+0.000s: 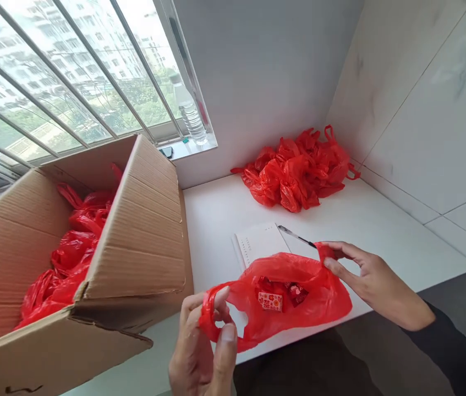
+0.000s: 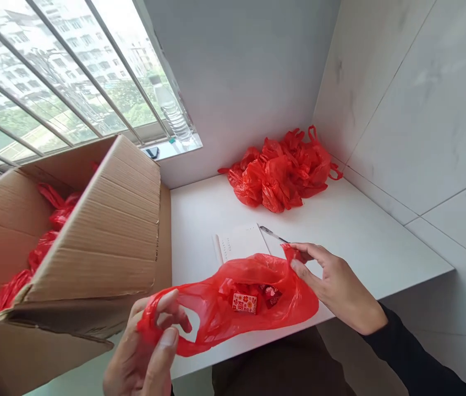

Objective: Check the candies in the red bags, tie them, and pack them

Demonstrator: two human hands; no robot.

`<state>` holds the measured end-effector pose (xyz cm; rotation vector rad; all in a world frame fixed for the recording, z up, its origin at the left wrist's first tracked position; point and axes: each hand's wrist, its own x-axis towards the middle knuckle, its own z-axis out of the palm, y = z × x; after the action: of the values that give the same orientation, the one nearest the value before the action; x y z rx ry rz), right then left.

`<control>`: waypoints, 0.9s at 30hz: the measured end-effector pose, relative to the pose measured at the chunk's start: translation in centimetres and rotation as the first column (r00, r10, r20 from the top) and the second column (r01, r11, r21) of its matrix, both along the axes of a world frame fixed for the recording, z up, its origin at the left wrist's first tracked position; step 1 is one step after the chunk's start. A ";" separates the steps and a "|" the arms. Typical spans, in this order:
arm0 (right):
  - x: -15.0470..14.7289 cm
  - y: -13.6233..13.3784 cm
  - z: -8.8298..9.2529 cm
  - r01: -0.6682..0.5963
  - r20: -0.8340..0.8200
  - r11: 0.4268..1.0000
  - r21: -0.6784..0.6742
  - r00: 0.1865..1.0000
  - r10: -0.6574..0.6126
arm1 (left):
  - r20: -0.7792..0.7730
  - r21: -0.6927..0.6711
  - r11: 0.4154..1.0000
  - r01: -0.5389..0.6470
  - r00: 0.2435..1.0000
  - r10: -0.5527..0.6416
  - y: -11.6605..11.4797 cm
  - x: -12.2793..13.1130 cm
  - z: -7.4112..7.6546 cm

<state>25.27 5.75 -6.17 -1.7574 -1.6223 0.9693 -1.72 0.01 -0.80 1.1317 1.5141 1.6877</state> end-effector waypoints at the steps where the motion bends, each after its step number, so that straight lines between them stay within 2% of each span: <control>1: -0.1 -0.1 0.7 0.006 -0.035 1.000 0.023 0.999 -0.006 | -0.036 0.017 1.000 0.007 0.999 -0.006 0.1 -0.1 0.4; 3: -0.3 -0.1 2.2 0.032 -0.085 0.996 0.078 0.996 -0.025 | -0.061 0.056 0.998 0.009 0.998 -0.006 0.3 -0.4 1.1; 5: -0.6 0.1 3.7 0.061 -0.120 0.988 0.145 0.992 -0.044 | -0.023 0.084 0.996 0.034 0.999 -0.032 0.5 -0.5 1.8; 10: -2.1 1.3 6.5 0.114 -0.270 0.959 0.259 0.962 -0.041 | 0.122 0.030 0.993 0.115 0.985 -0.118 1.8 -0.5 2.9; 13: -3.4 2.1 7.8 0.102 -0.345 0.959 0.263 0.939 -0.005 | 0.223 0.046 0.968 0.247 0.942 -0.251 3.6 -0.8 3.0; 16: -4.7 2.8 8.7 0.051 -0.335 0.967 0.251 0.941 0.037 | 0.340 0.032 0.910 0.413 0.852 -0.398 5.5 -1.0 2.9; 21: -6.8 3.5 9.4 -0.041 -0.284 0.967 0.251 0.952 0.114 | 0.430 -0.119 0.856 0.503 0.803 -0.412 7.4 0.0 2.4; 24: -8.2 3.7 9.3 -0.187 -0.222 0.964 0.191 0.948 0.228 | 0.363 -0.171 0.804 0.569 0.795 -0.485 7.5 0.6 1.5; 27: -9.5 4.0 9.0 -0.307 -0.161 0.934 0.181 0.928 0.336 | 0.197 -0.272 0.746 0.608 0.794 -0.575 7.2 0.7 0.3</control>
<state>15.76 9.70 2.80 -1.2772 -1.8406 1.0903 -1.05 7.23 -0.49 1.1639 1.1352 0.9973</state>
